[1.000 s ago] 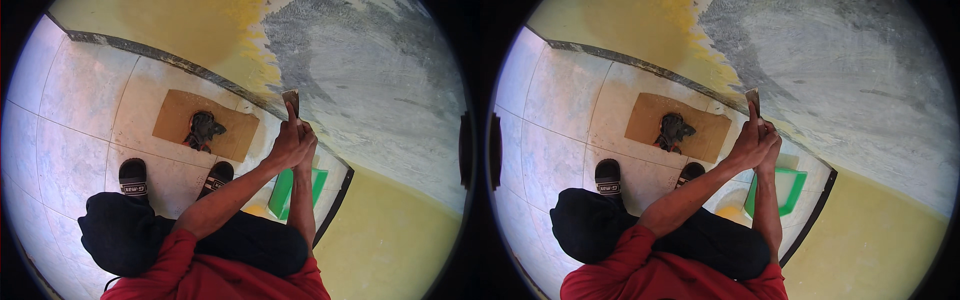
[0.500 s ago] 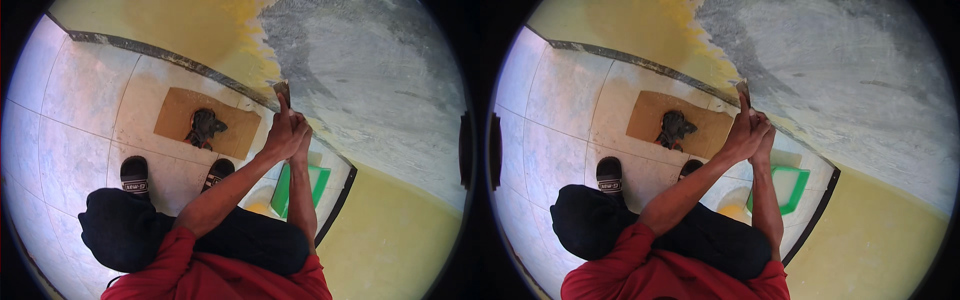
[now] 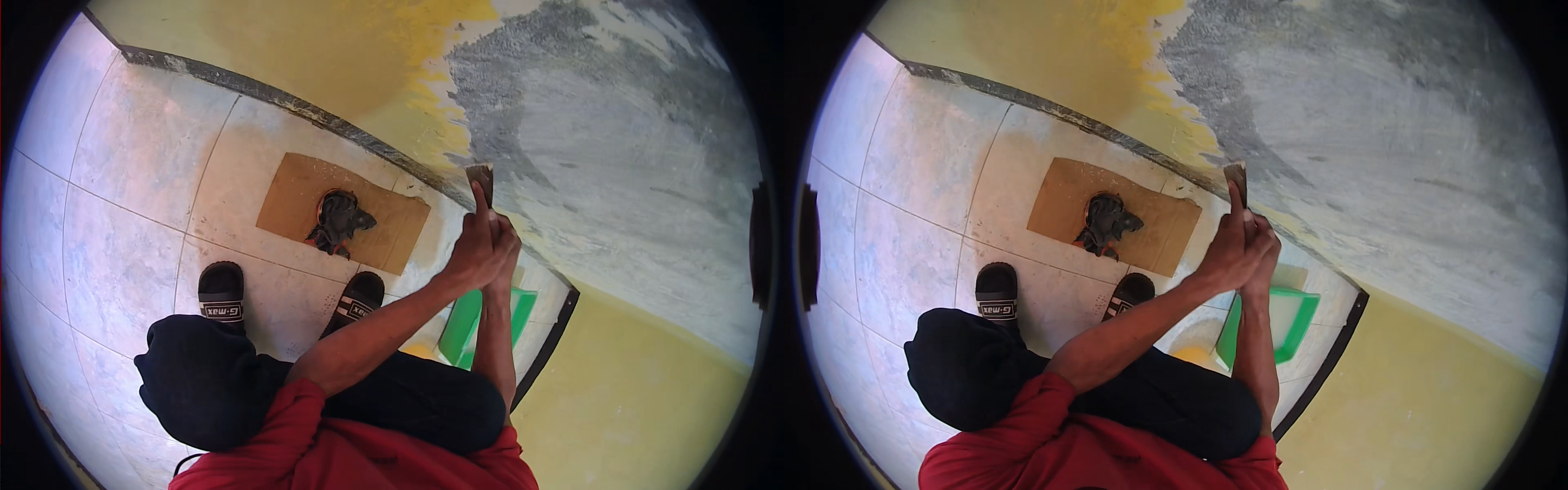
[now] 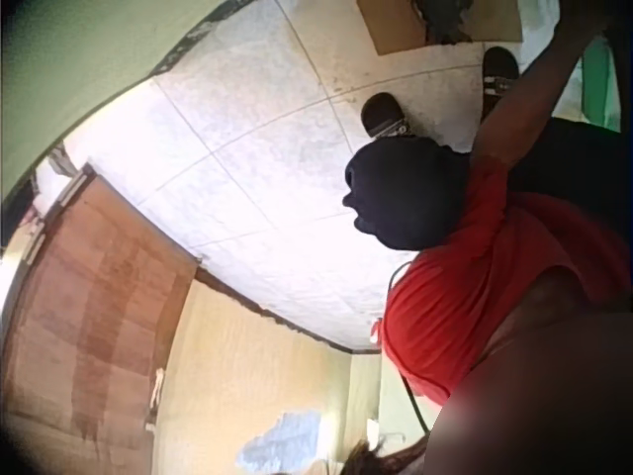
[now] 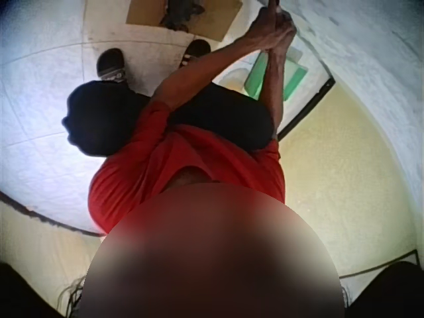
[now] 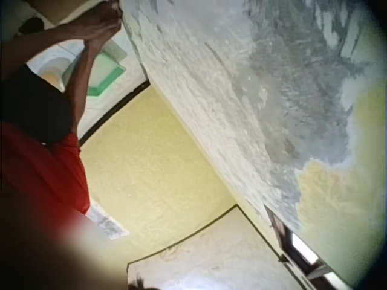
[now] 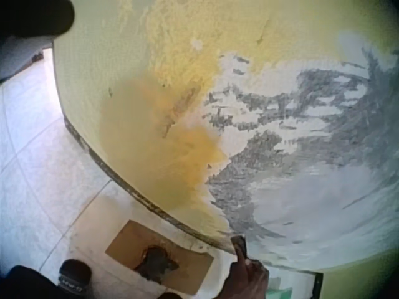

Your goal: The person scrapes and sands an interior wall with a scraper and a sanding block to prepare it for repair.

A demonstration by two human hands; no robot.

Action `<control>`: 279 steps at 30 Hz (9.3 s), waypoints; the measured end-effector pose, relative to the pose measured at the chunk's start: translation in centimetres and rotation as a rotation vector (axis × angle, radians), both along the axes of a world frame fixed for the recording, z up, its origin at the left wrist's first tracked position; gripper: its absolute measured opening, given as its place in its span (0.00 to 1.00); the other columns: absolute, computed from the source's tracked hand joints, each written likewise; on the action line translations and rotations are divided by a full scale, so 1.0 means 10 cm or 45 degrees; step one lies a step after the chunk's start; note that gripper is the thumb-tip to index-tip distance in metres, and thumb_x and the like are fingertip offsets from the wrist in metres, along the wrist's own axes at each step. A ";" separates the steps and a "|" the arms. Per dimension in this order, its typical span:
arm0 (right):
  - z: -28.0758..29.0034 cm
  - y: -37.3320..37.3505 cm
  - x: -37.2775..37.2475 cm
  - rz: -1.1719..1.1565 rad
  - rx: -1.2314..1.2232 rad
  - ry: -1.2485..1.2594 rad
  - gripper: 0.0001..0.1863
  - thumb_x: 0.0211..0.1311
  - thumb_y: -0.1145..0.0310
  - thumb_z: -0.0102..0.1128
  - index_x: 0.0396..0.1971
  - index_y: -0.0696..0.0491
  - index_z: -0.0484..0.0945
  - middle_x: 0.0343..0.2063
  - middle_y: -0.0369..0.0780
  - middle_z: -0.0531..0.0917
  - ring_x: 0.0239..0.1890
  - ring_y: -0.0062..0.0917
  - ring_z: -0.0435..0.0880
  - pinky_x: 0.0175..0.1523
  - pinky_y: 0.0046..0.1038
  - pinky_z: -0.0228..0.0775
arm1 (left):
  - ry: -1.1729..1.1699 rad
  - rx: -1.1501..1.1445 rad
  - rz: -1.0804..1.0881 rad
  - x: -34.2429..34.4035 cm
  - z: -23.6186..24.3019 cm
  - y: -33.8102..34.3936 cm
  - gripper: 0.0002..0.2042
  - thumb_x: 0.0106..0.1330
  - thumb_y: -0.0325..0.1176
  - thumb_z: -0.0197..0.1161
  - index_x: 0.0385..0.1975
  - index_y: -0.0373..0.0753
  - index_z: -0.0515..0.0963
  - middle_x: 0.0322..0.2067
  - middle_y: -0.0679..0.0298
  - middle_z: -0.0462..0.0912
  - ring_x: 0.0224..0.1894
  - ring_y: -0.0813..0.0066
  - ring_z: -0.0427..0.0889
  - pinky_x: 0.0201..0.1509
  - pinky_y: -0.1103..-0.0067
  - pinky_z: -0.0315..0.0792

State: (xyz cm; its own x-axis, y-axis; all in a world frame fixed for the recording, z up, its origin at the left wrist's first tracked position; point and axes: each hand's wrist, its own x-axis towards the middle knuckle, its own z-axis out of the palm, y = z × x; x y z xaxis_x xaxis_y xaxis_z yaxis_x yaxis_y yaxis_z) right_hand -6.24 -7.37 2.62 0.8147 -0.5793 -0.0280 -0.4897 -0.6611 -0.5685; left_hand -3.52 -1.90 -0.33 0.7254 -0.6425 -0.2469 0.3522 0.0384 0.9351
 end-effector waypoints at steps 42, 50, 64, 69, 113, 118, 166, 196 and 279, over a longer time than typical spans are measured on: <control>-0.19 -0.04 -0.01 0.056 -0.087 -0.160 0.15 0.64 0.64 0.51 0.29 0.61 0.76 0.20 0.33 0.75 0.25 0.16 0.69 0.31 0.22 0.63 | 0.034 -0.082 0.058 0.11 -0.04 0.04 0.44 0.59 0.35 0.55 0.61 0.25 0.26 0.35 0.50 0.75 0.38 0.59 0.76 0.49 0.72 0.67; -0.07 -0.01 0.05 -0.209 0.332 -0.239 0.16 0.64 0.61 0.53 0.27 0.60 0.76 0.20 0.31 0.73 0.24 0.14 0.66 0.29 0.20 0.61 | 0.096 -0.338 0.148 0.23 0.09 0.06 0.43 0.61 0.35 0.54 0.61 0.25 0.26 0.31 0.52 0.75 0.33 0.59 0.76 0.42 0.73 0.69; -0.11 0.09 0.17 -0.060 0.231 -0.111 0.18 0.64 0.59 0.51 0.27 0.60 0.76 0.18 0.33 0.72 0.24 0.16 0.66 0.29 0.22 0.62 | 0.208 -0.268 0.115 0.19 -0.09 0.13 0.45 0.60 0.39 0.54 0.62 0.26 0.26 0.56 0.39 0.59 0.54 0.51 0.68 0.57 0.72 0.62; -0.11 0.00 -0.02 -0.278 0.662 -0.295 0.09 0.61 0.67 0.55 0.29 0.57 0.77 0.21 0.31 0.75 0.26 0.16 0.69 0.33 0.21 0.64 | 0.218 -0.245 0.008 0.19 0.15 0.20 0.45 0.60 0.40 0.55 0.62 0.27 0.27 0.52 0.40 0.64 0.53 0.53 0.69 0.56 0.73 0.63; -0.08 0.13 -0.37 -0.448 1.249 -0.961 0.11 0.56 0.65 0.58 0.22 0.58 0.75 0.16 0.35 0.73 0.22 0.18 0.71 0.29 0.22 0.62 | -0.491 1.401 -1.403 1.22 -0.18 2.03 0.25 0.66 0.54 0.44 0.47 0.38 0.75 0.38 0.53 0.80 0.34 0.67 0.81 0.35 0.76 0.75; -0.09 0.02 0.01 -0.102 1.412 -1.581 0.16 0.58 0.62 0.52 0.17 0.57 0.72 0.14 0.32 0.70 0.19 0.14 0.65 0.25 0.20 0.56 | -1.264 1.607 -1.344 1.65 -0.39 2.91 0.21 0.65 0.50 0.46 0.41 0.38 0.77 0.42 0.53 0.79 0.44 0.54 0.77 0.48 0.67 0.71; -0.44 0.29 0.39 -0.226 1.113 -1.972 0.17 0.56 0.65 0.45 0.11 0.58 0.62 0.14 0.39 0.67 0.21 0.22 0.63 0.27 0.26 0.54 | -0.833 1.479 -1.187 1.52 -0.99 3.46 0.24 0.60 0.48 0.54 0.49 0.35 0.72 0.40 0.46 0.78 0.47 0.53 0.75 0.49 0.67 0.70; -0.33 0.34 -0.98 0.015 1.317 -0.084 0.21 0.54 0.55 0.58 0.38 0.58 0.71 0.26 0.42 0.80 0.24 0.23 0.79 0.27 0.23 0.70 | -1.147 0.529 -1.467 0.22 -0.19 0.83 0.36 0.56 0.28 0.54 0.59 0.24 0.40 0.43 0.37 0.70 0.42 0.42 0.75 0.44 0.60 0.70; -1.55 -0.74 -0.44 -0.132 -0.499 0.067 0.15 0.62 0.53 0.46 0.32 0.47 0.76 0.08 0.39 0.75 0.11 0.33 0.76 0.18 0.36 0.68 | -0.963 1.366 -1.012 1.66 -1.37 2.97 0.39 0.59 0.46 0.60 0.62 0.29 0.48 0.27 0.53 0.82 0.33 0.54 0.81 0.40 0.67 0.74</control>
